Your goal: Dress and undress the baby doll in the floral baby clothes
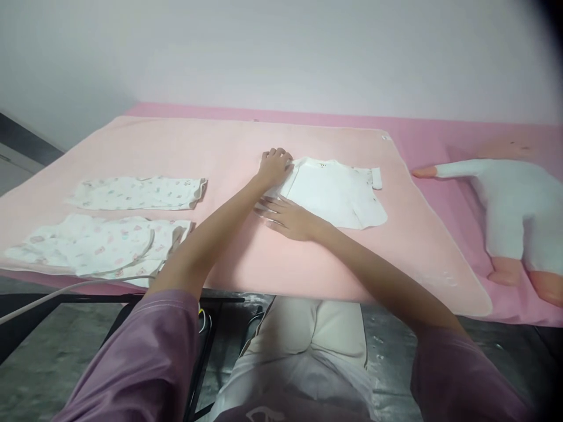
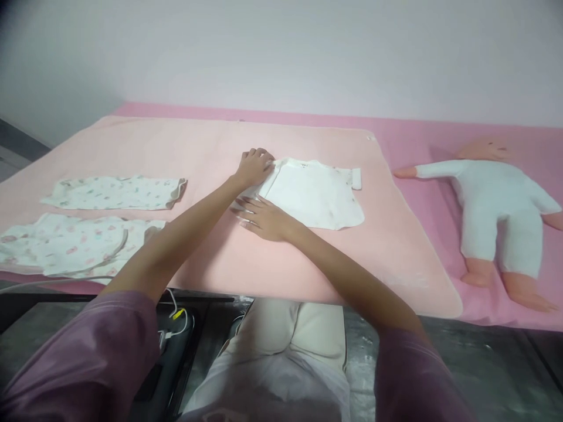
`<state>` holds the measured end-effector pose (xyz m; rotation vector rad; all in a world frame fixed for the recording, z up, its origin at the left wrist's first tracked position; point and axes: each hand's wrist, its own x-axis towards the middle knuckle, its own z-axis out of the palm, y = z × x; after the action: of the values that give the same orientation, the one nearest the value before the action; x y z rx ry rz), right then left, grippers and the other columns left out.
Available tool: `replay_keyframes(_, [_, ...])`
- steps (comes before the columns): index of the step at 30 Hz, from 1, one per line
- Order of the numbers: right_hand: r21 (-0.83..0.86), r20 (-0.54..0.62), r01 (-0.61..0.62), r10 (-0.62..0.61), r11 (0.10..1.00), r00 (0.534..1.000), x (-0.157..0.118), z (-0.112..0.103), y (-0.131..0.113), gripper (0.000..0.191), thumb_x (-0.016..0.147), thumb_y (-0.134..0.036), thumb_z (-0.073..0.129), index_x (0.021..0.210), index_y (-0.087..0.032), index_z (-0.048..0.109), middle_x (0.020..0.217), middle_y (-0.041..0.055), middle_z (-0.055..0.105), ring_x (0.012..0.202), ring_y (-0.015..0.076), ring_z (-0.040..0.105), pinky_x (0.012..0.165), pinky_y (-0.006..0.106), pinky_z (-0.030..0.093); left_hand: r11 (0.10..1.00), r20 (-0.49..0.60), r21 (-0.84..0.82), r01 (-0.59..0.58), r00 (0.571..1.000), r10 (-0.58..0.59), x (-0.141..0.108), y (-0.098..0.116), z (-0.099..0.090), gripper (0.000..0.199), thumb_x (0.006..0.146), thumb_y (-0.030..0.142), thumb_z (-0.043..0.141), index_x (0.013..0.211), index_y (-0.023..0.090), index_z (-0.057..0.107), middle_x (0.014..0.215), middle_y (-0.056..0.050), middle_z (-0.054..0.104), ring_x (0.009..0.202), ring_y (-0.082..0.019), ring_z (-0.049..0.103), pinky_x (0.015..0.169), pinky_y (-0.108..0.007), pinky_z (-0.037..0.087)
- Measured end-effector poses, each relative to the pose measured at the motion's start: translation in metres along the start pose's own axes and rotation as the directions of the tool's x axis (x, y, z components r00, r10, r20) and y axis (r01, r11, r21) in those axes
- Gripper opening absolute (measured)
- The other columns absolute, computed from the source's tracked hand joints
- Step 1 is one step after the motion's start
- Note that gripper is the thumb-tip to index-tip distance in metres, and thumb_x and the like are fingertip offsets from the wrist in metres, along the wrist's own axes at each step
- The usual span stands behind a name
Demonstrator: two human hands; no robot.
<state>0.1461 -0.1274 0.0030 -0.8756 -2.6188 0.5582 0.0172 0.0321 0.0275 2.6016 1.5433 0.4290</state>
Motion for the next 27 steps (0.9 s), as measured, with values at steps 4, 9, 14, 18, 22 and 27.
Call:
replay_keyframes(4, [-0.024, -0.011, 0.022, -0.023, 0.999, 1.000, 0.001, 0.001, -0.003, 0.062, 0.121, -0.053, 0.032, 0.174, -0.025, 0.046, 0.185, 0.0056, 0.033, 0.177, 0.0276, 0.017, 0.146, 0.058, 0.004, 0.986, 0.016, -0.109, 0.128, 0.992, -0.127, 0.025, 0.007, 0.004, 0.041, 0.105, 0.052, 0.058, 0.134, 0.026, 0.071, 0.153, -0.016, 0.061, 0.147, -0.038, 0.047, 0.125, -0.057, 0.039])
replay_keyframes(9, [-0.037, -0.046, 0.084, -0.086, 0.996, 0.995, 0.001, -0.001, -0.003, 0.056, 0.121, -0.053, 0.034, 0.161, -0.026, 0.063, 0.176, 0.0067, 0.050, 0.173, 0.0293, 0.030, 0.146, 0.059, 0.007, 0.979, -0.068, -0.095, 0.183, 0.980, -0.189, 0.039, 0.016, 0.017, 0.045, 0.109, 0.058, 0.051, 0.135, 0.027, 0.069, 0.154, -0.018, 0.059, 0.152, -0.040, 0.045, 0.128, -0.059, 0.034])
replay_keyframes(14, [0.004, -0.049, 0.057, -0.057, 0.998, 0.997, 0.001, -0.001, -0.002, 0.056, 0.120, -0.054, 0.038, 0.160, -0.025, 0.063, 0.175, 0.0076, 0.052, 0.172, 0.0316, 0.031, 0.146, 0.062, 0.009, 0.995, -0.087, -0.092, -0.029, 0.996, 0.021, 0.030, 0.024, 0.018, 0.057, 0.115, 0.045, 0.028, 0.163, 0.026, 0.053, 0.175, -0.012, 0.047, 0.164, -0.029, 0.039, 0.135, -0.050, 0.031])
replay_keyframes(18, [-0.011, -0.056, 0.071, -0.071, 0.997, 0.996, 0.002, 0.000, 0.000, 0.054, 0.119, -0.054, 0.039, 0.154, -0.026, 0.069, 0.168, 0.0071, 0.059, 0.168, 0.0329, 0.037, 0.145, 0.063, 0.011, 0.993, 0.104, -0.114, -0.017, 0.994, 0.029, 0.031, 0.027, 0.026, 0.068, 0.114, 0.041, 0.021, 0.179, 0.021, 0.032, 0.188, -0.008, 0.028, 0.174, -0.025, 0.025, 0.143, -0.047, 0.017])
replay_keyframes(22, [-0.067, -0.053, 0.088, -0.091, 0.994, 0.994, 0.002, -0.003, -0.004, 0.054, 0.119, -0.050, 0.037, 0.152, -0.025, 0.071, 0.163, 0.0081, 0.064, 0.163, 0.0337, 0.044, 0.144, 0.063, 0.016, 0.995, 0.169, -0.087, 0.049, 0.985, -0.033, 0.033, 0.031, 0.031, 0.074, 0.113, 0.044, 0.024, 0.182, 0.017, 0.024, 0.190, -0.008, 0.018, 0.177, -0.026, 0.016, 0.145, -0.048, 0.008])
replay_keyframes(27, [-0.094, -0.009, 0.022, -0.023, 0.995, 1.000, -0.003, -0.006, -0.007, 0.055, 0.117, -0.048, 0.038, 0.147, -0.019, 0.075, 0.156, 0.0146, 0.068, 0.157, 0.0384, 0.048, 0.140, 0.064, 0.024, 0.993, -0.093, -0.106, 0.054, 0.994, -0.064, 0.004, 0.067, 0.004, 0.068, 0.115, 0.044, 0.030, 0.178, 0.019, 0.033, 0.187, -0.011, 0.029, 0.175, -0.027, 0.022, 0.145, -0.051, 0.008])
